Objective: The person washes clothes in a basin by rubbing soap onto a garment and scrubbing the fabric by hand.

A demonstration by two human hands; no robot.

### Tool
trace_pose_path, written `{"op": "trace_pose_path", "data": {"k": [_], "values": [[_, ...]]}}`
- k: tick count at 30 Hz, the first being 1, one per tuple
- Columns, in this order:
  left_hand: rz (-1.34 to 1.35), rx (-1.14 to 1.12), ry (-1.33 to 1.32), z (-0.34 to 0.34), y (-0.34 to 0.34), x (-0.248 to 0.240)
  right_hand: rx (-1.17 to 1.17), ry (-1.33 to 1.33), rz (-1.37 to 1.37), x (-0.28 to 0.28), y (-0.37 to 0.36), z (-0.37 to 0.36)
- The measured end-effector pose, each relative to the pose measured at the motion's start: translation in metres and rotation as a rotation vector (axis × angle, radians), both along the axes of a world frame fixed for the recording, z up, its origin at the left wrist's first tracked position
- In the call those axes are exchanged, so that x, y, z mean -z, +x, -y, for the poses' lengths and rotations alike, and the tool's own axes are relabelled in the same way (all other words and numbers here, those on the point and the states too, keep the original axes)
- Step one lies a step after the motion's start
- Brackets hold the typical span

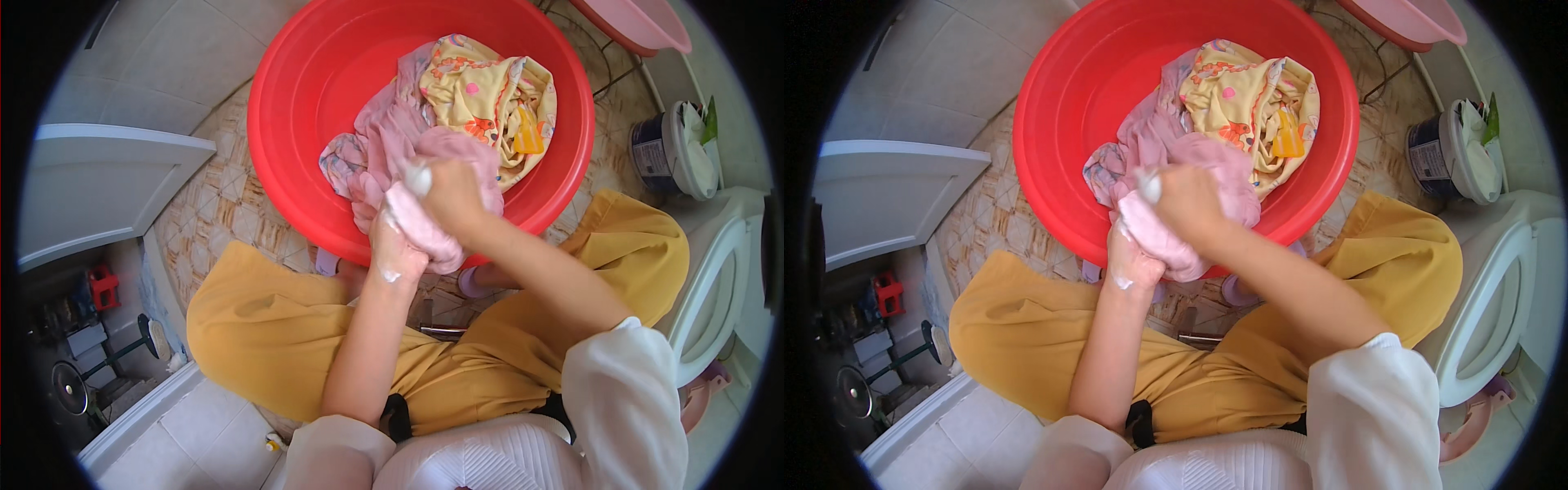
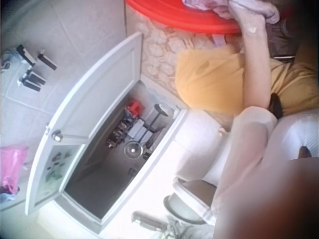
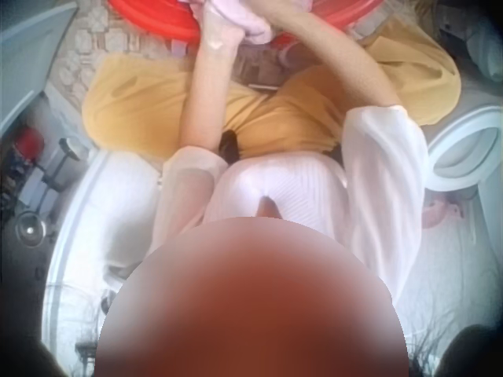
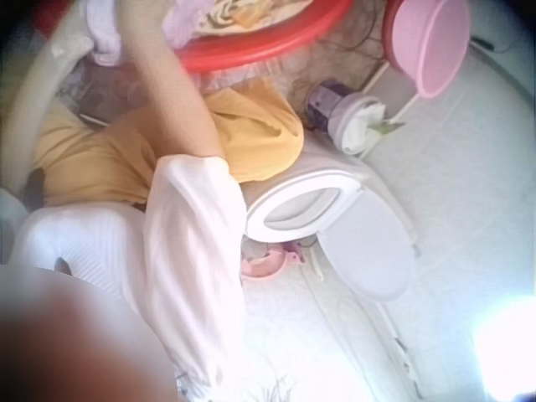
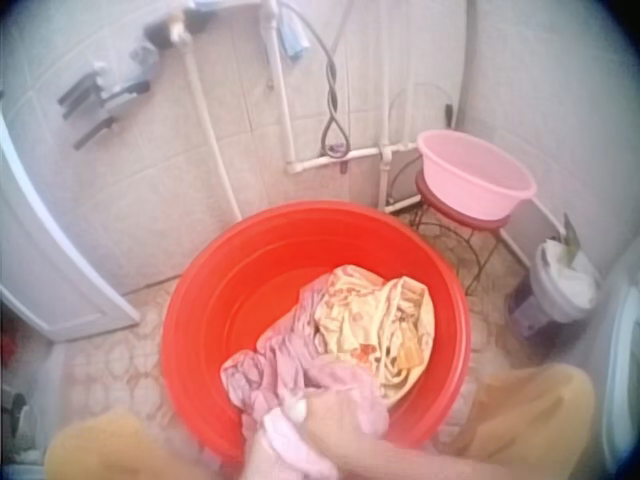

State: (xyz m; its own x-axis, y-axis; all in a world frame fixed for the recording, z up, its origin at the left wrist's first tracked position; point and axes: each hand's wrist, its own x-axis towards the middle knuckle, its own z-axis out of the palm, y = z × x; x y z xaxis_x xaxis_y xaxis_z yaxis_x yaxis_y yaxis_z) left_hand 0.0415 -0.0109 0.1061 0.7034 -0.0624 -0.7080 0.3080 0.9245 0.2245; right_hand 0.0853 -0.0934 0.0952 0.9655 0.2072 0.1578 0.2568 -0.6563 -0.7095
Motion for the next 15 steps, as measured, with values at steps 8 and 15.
{"op": "trace_pose_path", "data": {"k": [8, 15], "values": [[0.225, -0.016, -0.089, -0.014, -0.012, 0.033, -0.113, -0.08, -0.181, -0.014, -0.019, -0.008], [0.369, -0.003, -0.131, -0.005, -0.01, 0.028, -0.4, 0.037, 0.121, -0.008, -0.043, -0.007]]}}
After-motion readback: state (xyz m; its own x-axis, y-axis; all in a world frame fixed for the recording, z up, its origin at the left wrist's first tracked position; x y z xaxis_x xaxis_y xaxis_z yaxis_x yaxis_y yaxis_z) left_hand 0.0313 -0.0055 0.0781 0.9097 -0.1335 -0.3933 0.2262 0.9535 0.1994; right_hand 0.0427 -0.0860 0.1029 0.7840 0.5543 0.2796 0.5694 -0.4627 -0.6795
